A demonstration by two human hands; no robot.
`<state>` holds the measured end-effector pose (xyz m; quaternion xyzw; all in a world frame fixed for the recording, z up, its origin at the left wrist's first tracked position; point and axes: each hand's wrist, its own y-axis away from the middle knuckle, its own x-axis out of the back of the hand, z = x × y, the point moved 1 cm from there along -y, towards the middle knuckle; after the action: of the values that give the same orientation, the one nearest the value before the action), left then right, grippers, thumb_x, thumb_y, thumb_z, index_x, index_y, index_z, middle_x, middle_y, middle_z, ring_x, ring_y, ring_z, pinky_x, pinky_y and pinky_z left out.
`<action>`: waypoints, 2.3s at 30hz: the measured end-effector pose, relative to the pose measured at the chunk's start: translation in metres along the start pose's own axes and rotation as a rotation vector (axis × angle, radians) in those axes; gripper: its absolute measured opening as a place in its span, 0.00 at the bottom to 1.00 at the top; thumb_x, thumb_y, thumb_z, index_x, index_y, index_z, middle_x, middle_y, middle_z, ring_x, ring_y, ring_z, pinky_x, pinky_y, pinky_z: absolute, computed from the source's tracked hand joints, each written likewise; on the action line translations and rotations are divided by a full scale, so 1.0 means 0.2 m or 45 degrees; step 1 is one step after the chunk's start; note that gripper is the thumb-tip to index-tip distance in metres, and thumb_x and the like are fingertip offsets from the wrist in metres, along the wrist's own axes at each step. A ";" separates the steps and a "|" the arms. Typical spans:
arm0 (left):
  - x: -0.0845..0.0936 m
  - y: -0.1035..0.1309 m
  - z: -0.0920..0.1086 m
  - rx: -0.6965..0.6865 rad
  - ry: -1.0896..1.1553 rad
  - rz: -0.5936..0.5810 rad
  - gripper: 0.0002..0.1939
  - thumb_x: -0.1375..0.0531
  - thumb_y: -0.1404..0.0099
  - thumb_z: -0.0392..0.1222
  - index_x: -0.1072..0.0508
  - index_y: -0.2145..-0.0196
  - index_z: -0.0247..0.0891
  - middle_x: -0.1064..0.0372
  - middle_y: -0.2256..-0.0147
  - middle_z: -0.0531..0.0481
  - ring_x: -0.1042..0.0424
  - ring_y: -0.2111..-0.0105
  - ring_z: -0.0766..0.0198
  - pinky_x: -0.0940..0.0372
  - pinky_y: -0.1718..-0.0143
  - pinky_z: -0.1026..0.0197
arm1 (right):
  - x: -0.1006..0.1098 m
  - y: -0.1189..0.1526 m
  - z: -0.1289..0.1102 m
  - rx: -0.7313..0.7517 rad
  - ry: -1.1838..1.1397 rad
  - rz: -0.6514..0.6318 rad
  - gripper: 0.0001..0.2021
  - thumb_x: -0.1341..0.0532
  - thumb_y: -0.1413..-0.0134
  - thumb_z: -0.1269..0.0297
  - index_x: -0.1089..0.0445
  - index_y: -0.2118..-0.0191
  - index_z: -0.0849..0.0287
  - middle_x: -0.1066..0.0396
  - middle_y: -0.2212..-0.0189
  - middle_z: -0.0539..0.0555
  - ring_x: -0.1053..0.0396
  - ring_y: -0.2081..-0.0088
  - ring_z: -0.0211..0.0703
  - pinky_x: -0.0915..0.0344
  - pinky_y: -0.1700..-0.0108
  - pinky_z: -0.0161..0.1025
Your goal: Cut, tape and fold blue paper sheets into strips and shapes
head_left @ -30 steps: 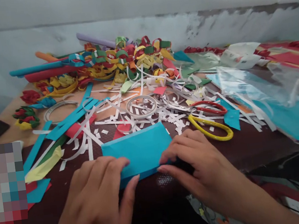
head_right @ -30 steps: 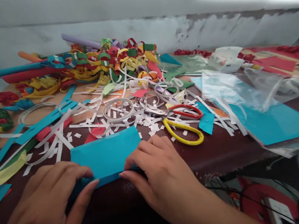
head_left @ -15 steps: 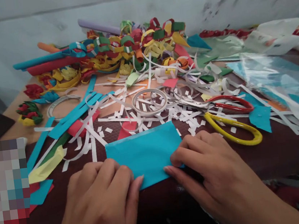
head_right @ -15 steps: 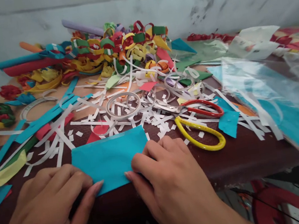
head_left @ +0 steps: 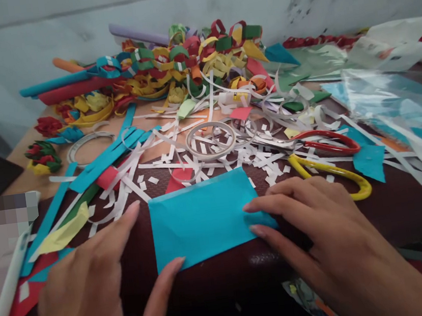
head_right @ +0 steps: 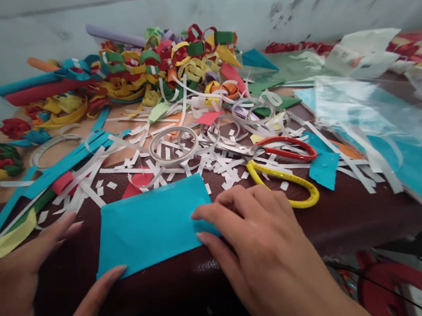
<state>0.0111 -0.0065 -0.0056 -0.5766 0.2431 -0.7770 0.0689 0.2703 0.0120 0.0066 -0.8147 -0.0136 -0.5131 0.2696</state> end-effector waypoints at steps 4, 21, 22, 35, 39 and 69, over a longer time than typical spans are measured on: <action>0.02 0.02 0.03 -0.069 -0.145 0.102 0.31 0.41 0.29 0.47 0.40 0.31 0.47 0.29 0.44 0.43 0.30 0.47 0.41 0.40 0.46 0.40 | -0.12 0.06 -0.13 0.454 0.049 0.073 0.18 0.50 0.26 0.68 0.27 0.41 0.50 0.27 0.39 0.49 0.35 0.36 0.48 0.36 0.40 0.46; 0.05 -0.07 0.10 -0.606 -0.018 0.037 0.05 0.38 0.31 0.31 0.24 0.57 0.33 0.25 0.62 0.43 0.32 0.61 0.53 0.39 0.57 0.49 | -0.05 -0.04 -0.11 0.411 -0.077 0.031 0.13 0.43 0.29 0.69 0.20 0.57 0.64 0.18 0.62 0.56 0.24 0.63 0.47 0.26 0.60 0.45; 0.05 -0.09 0.11 -0.648 -0.030 0.046 0.04 0.40 0.30 0.31 0.24 0.60 0.33 0.25 0.65 0.44 0.32 0.63 0.53 0.40 0.60 0.49 | -0.05 -0.06 -0.11 0.354 -0.143 -0.004 0.10 0.41 0.31 0.68 0.20 0.59 0.62 0.20 0.65 0.55 0.26 0.65 0.46 0.27 0.61 0.45; 0.01 -0.18 0.09 -0.357 -0.240 -0.217 0.15 0.50 0.26 0.36 0.37 0.73 0.43 0.37 0.74 0.48 0.38 0.72 0.51 0.46 0.68 0.49 | -0.09 -0.16 -0.09 0.026 -0.020 -0.245 0.12 0.41 0.31 0.64 0.29 0.68 0.57 0.31 0.69 0.54 0.39 0.65 0.51 0.44 0.60 0.47; 0.02 -0.18 0.09 -0.345 -0.269 -0.222 0.14 0.49 0.27 0.37 0.38 0.73 0.44 0.37 0.74 0.48 0.37 0.72 0.50 0.46 0.68 0.49 | -0.08 -0.15 -0.07 0.068 0.124 -0.159 0.12 0.39 0.33 0.62 0.30 0.70 0.56 0.32 0.71 0.54 0.41 0.67 0.51 0.47 0.62 0.46; 0.00 -0.21 0.06 -0.325 -0.098 -0.189 0.14 0.50 0.26 0.38 0.34 0.71 0.43 0.35 0.73 0.48 0.36 0.71 0.50 0.43 0.67 0.47 | -0.09 -0.22 -0.07 0.041 0.043 -0.271 0.11 0.41 0.30 0.62 0.28 0.67 0.55 0.29 0.69 0.52 0.38 0.63 0.50 0.46 0.58 0.48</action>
<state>0.0290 0.0279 0.0160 -0.6266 0.2936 -0.7200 -0.0535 0.2378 0.0488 0.0156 -0.7956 -0.1039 -0.5521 0.2267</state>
